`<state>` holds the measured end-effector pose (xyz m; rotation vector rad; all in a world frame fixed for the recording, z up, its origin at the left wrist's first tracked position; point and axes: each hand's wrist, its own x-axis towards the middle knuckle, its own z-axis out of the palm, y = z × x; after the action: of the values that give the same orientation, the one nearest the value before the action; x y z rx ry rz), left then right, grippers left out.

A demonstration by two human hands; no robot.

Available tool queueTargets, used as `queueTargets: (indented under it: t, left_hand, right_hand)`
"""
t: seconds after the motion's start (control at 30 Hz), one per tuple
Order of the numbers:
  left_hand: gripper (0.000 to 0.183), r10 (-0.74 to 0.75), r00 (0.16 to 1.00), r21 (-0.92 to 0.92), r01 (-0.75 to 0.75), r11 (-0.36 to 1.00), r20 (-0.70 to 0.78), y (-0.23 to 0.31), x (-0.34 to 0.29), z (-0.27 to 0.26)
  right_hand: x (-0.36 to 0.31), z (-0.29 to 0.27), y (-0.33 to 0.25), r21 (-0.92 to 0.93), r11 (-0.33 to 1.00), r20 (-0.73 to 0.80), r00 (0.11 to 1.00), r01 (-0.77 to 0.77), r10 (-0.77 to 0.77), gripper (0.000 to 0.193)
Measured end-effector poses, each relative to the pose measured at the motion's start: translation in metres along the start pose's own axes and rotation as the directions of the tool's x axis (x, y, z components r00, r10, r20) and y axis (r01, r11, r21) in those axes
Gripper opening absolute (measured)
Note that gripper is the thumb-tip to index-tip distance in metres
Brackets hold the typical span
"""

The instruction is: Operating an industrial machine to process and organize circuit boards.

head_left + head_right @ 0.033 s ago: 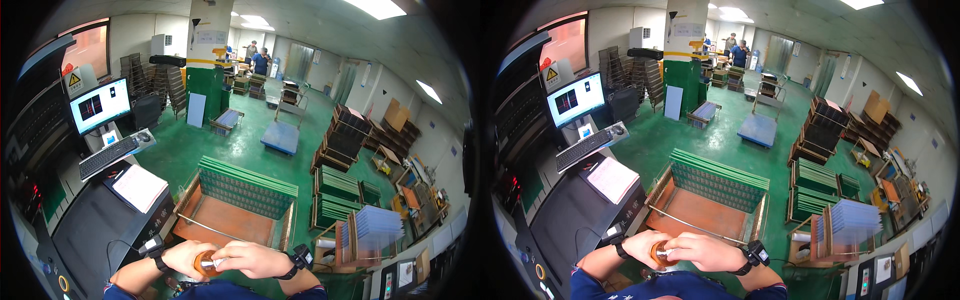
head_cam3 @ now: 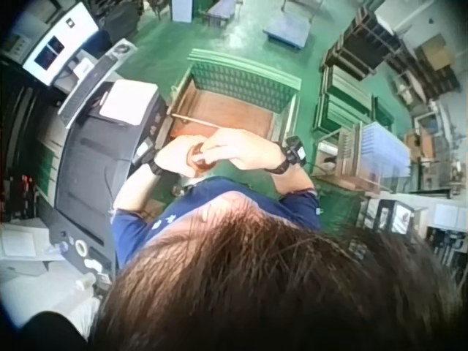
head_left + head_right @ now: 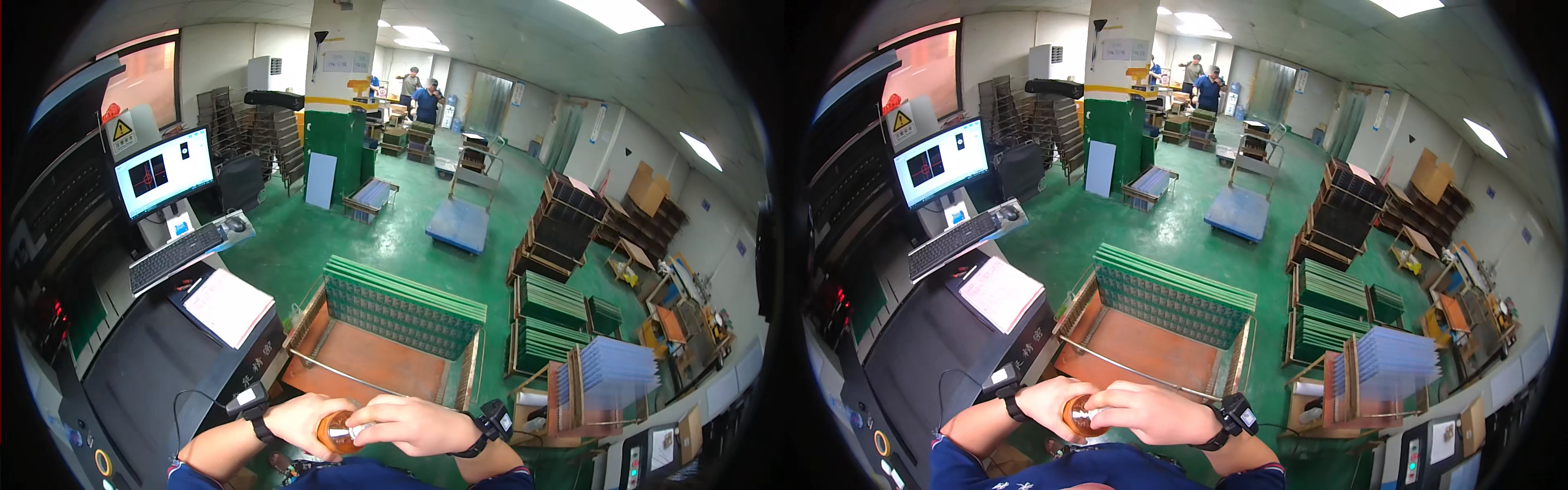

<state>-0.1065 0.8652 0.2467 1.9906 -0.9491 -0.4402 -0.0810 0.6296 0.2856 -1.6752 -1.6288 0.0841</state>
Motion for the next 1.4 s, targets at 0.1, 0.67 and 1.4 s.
queueTargets:
  t: [0.1, 0.67, 1.4]
  left_hand:
    - [0.063, -0.019, 0.995, -0.049, 0.024, 0.999, 0.096, 0.003, 0.003, -0.001]
    - [0.069, 0.080, 0.938, -0.170, -0.023, 0.985, 0.338, -0.014, 0.034, -0.008]
    - [0.059, 0.726, 0.672, 0.496, -0.586, 0.641, -0.146, 0.106, 0.035, -0.073]
  right_hand:
    - [0.000, -0.009, -0.011, 0.012, 1.000, 0.052, 0.998, 0.023, -0.024, 0.031]
    - [-0.013, -0.014, -0.010, 0.073, 0.997, 0.028, 0.999, 0.026, -0.028, 0.016]
    - [-0.373, 0.295, 0.155, 0.087, -0.052, 0.108, -0.043, -0.995, 0.993, 0.029]
